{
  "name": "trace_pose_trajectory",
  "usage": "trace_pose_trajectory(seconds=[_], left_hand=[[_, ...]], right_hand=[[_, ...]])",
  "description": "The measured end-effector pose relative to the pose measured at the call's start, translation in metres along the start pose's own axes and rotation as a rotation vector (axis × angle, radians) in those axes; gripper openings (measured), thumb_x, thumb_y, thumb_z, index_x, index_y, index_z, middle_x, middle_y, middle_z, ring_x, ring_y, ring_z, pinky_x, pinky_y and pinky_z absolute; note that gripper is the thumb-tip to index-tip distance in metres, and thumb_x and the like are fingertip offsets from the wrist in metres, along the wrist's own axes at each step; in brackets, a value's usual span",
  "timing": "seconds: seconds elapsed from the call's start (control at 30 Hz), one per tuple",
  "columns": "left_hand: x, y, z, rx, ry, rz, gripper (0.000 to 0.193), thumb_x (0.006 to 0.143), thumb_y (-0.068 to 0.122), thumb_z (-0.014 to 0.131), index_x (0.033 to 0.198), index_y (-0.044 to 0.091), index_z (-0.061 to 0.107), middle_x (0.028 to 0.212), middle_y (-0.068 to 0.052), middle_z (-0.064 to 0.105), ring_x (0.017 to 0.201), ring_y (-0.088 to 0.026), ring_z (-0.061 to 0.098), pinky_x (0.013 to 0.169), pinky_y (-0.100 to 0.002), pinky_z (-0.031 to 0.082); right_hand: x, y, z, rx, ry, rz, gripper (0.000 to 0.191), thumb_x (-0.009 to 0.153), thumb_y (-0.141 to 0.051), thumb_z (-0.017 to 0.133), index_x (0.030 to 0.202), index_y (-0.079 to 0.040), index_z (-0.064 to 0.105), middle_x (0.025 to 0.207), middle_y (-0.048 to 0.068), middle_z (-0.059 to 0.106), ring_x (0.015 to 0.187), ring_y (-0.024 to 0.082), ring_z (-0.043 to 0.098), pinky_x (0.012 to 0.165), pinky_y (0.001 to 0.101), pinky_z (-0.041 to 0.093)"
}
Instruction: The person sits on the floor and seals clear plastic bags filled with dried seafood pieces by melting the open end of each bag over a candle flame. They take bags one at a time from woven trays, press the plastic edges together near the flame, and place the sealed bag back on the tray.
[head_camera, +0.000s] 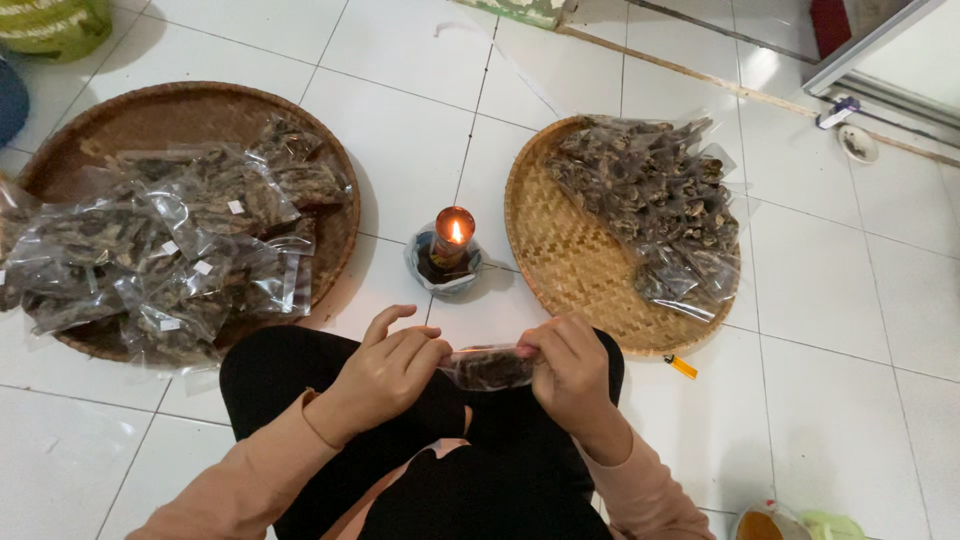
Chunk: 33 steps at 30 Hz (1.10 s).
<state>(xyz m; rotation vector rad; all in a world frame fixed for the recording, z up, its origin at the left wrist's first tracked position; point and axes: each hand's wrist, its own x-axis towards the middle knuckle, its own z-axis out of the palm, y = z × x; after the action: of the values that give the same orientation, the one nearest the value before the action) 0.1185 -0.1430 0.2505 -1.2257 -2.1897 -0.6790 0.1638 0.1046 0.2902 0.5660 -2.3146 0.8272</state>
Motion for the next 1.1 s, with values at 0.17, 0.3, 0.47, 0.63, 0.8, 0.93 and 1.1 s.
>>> trace_pose_trajectory(seconds=[0.17,0.3,0.47,0.63,0.8,0.93,1.1], left_hand=[[-0.002,-0.011,0.010,-0.336,-0.059,-0.336,0.008,0.094,0.006,0.069,0.087,0.009,0.068,0.085,-0.002,0.074,0.089,-0.018,0.074,0.113,-0.052,0.047],[-0.008,-0.010,0.019,-0.854,0.046,-0.706,0.015,0.090,0.004,0.069,0.105,0.001,0.069,0.100,-0.005,0.069,0.093,-0.016,0.070,0.088,-0.034,0.057],[-0.016,0.009,0.051,-1.136,0.244,-0.981,0.008,0.093,0.005,0.074,0.095,0.001,0.068,0.087,-0.002,0.071,0.082,-0.008,0.066,0.073,-0.024,0.053],[-0.017,0.021,0.057,-1.136,0.341,-0.993,0.019,0.092,0.002,0.076,0.107,0.003,0.067,0.083,-0.004,0.069,0.076,-0.008,0.062,0.073,-0.023,0.051],[-0.006,0.030,0.026,-0.552,0.194,-0.599,0.027,0.086,-0.001,0.076,0.112,0.008,0.076,0.092,-0.006,0.073,0.082,-0.016,0.075,0.075,-0.028,0.060],[0.005,0.031,0.011,-0.316,0.164,-0.324,0.039,0.076,-0.002,0.078,0.114,0.004,0.072,0.088,-0.007,0.068,0.084,-0.026,0.071,0.092,-0.042,0.056],[0.010,0.034,0.010,-0.357,0.154,-0.468,0.024,0.079,-0.001,0.079,0.100,0.007,0.072,0.089,-0.008,0.067,0.086,-0.025,0.069,0.095,-0.043,0.057]], right_hand=[[-0.005,0.011,0.008,0.327,-0.156,0.320,0.009,0.091,0.001,0.068,0.084,0.000,0.063,0.077,0.008,0.061,0.067,0.022,0.060,0.061,0.0297,0.046],[-0.008,0.016,0.013,0.435,-0.137,0.424,0.012,0.095,-0.003,0.067,0.084,0.000,0.062,0.076,0.009,0.061,0.065,0.023,0.058,0.062,0.0303,0.046],[-0.015,0.011,0.016,0.202,-0.036,0.174,0.007,0.090,-0.002,0.069,0.085,-0.002,0.063,0.079,0.009,0.060,0.072,0.026,0.058,0.065,0.0320,0.045],[-0.021,0.010,0.019,0.156,-0.014,0.206,0.006,0.089,0.001,0.068,0.086,-0.002,0.063,0.079,0.010,0.059,0.070,0.026,0.057,0.063,0.0318,0.044],[-0.025,0.013,0.016,0.219,-0.027,0.294,0.007,0.091,0.001,0.068,0.086,-0.001,0.063,0.077,0.009,0.059,0.068,0.023,0.058,0.062,0.0306,0.045],[-0.024,0.011,0.010,0.193,-0.009,0.280,0.006,0.090,0.001,0.069,0.088,-0.001,0.063,0.079,0.008,0.061,0.071,0.022,0.059,0.063,0.0303,0.046],[-0.021,0.005,0.005,0.139,-0.021,0.189,0.008,0.089,0.003,0.068,0.086,-0.002,0.063,0.078,0.008,0.061,0.070,0.023,0.058,0.063,0.0311,0.045]])
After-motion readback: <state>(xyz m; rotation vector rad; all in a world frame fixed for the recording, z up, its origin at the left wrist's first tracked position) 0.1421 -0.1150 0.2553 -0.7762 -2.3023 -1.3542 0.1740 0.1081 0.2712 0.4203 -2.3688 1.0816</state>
